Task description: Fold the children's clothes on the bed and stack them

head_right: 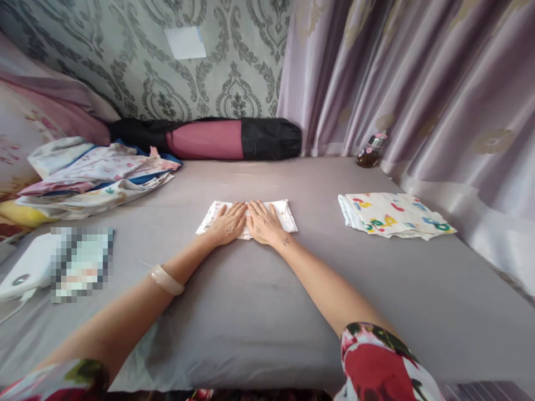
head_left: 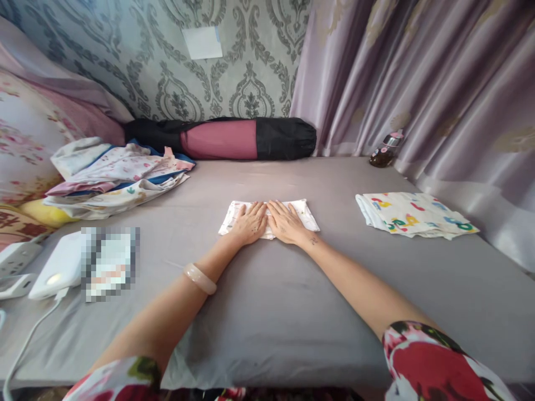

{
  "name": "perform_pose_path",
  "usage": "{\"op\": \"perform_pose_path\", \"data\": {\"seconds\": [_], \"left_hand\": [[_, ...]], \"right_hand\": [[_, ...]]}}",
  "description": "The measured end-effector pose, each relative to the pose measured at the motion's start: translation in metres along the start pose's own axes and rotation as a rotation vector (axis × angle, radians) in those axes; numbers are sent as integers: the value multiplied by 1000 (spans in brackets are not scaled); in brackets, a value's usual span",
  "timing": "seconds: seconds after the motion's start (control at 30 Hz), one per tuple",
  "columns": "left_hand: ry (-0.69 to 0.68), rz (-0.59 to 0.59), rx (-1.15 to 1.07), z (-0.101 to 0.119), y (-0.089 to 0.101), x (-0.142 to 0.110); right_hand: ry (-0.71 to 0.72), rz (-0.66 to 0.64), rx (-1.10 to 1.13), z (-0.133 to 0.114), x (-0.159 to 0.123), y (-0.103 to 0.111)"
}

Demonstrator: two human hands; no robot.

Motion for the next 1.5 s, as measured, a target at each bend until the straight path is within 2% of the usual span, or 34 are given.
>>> {"op": "perform_pose_path", "data": {"seconds": [0.13,0.27,0.5,0.73,0.8,0.93,1.13,1.4,1.5], "left_hand": [[-1,-48,-27,-5,4,-1],[17,10,-30,-9,12,-5],[9,-77,-57,-7,1,-5],[-1,-93,-42,-6,5,-6],[11,-71,-14,-9,7,-8],[91,31,49,-19,8,-14],[121,1,43,-23,-1,-17],[134,46,40,-20,4,-20],[175,80,16,-26,7,-24]], "right_hand": [[-3,-54,18,2,-2,6],[-78,-17,-5,9,-7,12],[-105,-19,-22,10,-9,6],[-94,-62,8,12,-8,8],[-96,-74,13,15,-10,12],[-148,-14,-52,24,-20,19],[-182,-11,-63,28,-25,11],[-184,13,-56,28,-26,10],[-210,48,-56,30,-30,14]]}}
Point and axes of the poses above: each hand's wrist, its own x-axis towards the middle knuckle, its own y-axis out of the back of the hand, z = x × y, the point moved 6 cm from there along x, towards the middle knuckle, and after that the axes turned 10 degrees about -z, right-handed, at the moved point
